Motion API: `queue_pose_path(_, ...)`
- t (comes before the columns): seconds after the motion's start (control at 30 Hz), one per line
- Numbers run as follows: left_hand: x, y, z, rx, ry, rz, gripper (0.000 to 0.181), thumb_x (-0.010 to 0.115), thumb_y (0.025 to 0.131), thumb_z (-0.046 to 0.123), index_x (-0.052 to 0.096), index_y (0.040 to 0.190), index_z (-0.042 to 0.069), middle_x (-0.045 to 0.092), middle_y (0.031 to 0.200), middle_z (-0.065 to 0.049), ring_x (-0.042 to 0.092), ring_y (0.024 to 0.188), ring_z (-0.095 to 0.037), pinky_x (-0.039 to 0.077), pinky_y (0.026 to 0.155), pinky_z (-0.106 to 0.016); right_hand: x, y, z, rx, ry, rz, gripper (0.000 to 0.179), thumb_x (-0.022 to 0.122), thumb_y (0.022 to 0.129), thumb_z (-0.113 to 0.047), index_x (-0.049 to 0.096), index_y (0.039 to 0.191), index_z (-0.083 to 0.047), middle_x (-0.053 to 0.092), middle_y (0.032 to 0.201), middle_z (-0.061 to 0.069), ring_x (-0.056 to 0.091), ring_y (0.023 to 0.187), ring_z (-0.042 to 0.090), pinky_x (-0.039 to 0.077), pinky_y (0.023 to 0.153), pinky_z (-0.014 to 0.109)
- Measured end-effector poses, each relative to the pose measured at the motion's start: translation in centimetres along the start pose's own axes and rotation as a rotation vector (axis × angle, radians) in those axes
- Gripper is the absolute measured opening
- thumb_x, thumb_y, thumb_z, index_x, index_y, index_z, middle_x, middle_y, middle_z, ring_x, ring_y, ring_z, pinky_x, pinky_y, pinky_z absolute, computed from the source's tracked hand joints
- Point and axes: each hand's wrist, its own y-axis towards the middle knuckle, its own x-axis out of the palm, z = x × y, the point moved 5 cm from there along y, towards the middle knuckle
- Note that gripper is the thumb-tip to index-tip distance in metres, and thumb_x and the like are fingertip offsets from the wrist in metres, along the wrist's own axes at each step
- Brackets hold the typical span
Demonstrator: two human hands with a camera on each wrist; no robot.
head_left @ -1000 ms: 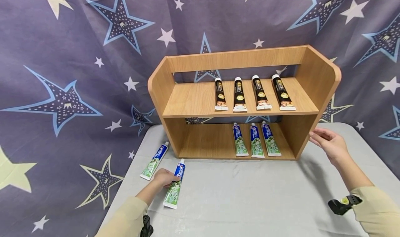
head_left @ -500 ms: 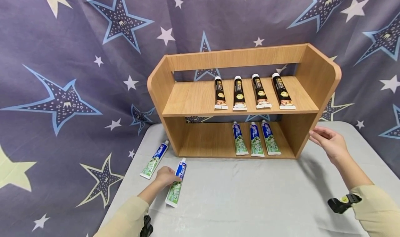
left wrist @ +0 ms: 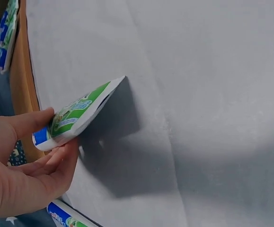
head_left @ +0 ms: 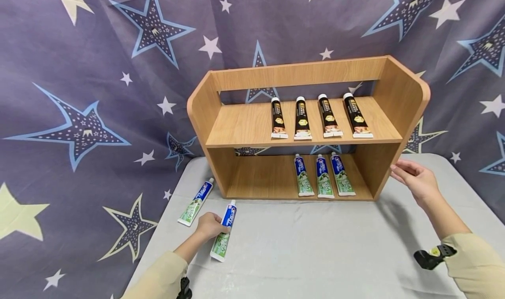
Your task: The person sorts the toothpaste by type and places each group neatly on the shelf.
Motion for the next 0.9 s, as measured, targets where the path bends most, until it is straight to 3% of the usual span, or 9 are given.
queue_pose_path(0.07,0.1,0.0,-0.1,-0.014,-0.002,0.004,0.027,0.083,0.066,0.011,0.061,0.077,0.0,0.061,0.076,-0.01,0.058,0.067,-0.016,0.05,0.056,-0.022,0.5,-0.4,-0.4,-0.009,-0.001,-0.011,0.022,0.07,0.082,0.002,0.071,0.1,-0.01,0.072,0.086,-0.002,0.071,0.079,0.008,0.061,0.068,0.021)
queue_pose_path(0.17,0.2,0.1,-0.3,-0.034,-0.004,0.012,0.029,0.084,0.065,0.012,0.058,0.074,0.003,0.06,0.074,-0.009,0.057,0.067,-0.016,0.049,0.055,-0.022,3.2,-2.5,-2.8,-0.001,0.01,-0.055,0.022,0.065,0.085,0.005,0.071,0.092,-0.016,0.071,0.081,-0.007,0.07,0.076,0.003,0.06,0.069,0.018)
queue_pose_path(0.27,0.2,0.2,-0.5,-0.054,-0.011,0.014,0.03,0.084,0.064,0.013,0.058,0.075,0.003,0.059,0.074,-0.008,0.056,0.068,-0.016,0.047,0.055,-0.021,5.1,-4.0,-4.4,0.017,0.048,-0.05,0.03,0.059,0.088,0.009,0.071,0.085,-0.019,0.07,0.078,-0.009,0.069,0.073,0.001,0.059,0.067,0.016)
queue_pose_path(0.37,0.2,0.3,-0.5,-0.062,-0.028,0.001,0.03,0.084,0.064,0.014,0.061,0.076,0.001,0.059,0.073,-0.008,0.055,0.067,-0.016,0.045,0.054,-0.021,5.7,-4.5,-4.9,0.017,0.028,-0.057,0.028,0.061,0.088,0.005,0.071,0.085,-0.02,0.069,0.078,-0.01,0.068,0.074,-0.001,0.059,0.069,0.015)
queue_pose_path(0.53,0.9,0.7,-0.4,-0.101,-0.162,-0.099,0.03,0.081,0.068,0.015,0.068,0.088,-0.003,0.064,0.08,-0.007,0.056,0.067,-0.012,0.05,0.056,-0.02,2.3,-1.8,-2.1,-0.003,0.006,-0.061,0.019,0.069,0.084,0.001,0.07,0.094,-0.015,0.071,0.084,-0.006,0.07,0.079,0.003,0.06,0.07,0.019)
queue_pose_path(0.7,2.3,1.0,-0.3,-0.154,-0.304,-0.222,0.033,0.079,0.072,0.013,0.066,0.098,-0.003,0.066,0.089,-0.007,0.058,0.073,-0.011,0.055,0.064,-0.021,-4.0,3.4,3.9,-0.033,-0.045,-0.032,0.028,0.073,0.082,-0.004,0.069,0.108,-0.015,0.072,0.093,-0.006,0.071,0.085,0.004,0.06,0.073,0.021)
queue_pose_path(0.9,3.7,1.2,0.4,-0.155,-0.366,-0.296,0.036,0.078,0.075,0.013,0.065,0.103,-0.004,0.068,0.092,-0.008,0.061,0.078,-0.012,0.058,0.07,-0.024,-0.8,0.6,0.8,0.021,-0.055,-0.028,0.021,0.07,0.085,-0.005,0.07,0.103,-0.017,0.071,0.09,-0.01,0.07,0.085,0.001,0.059,0.076,0.019)
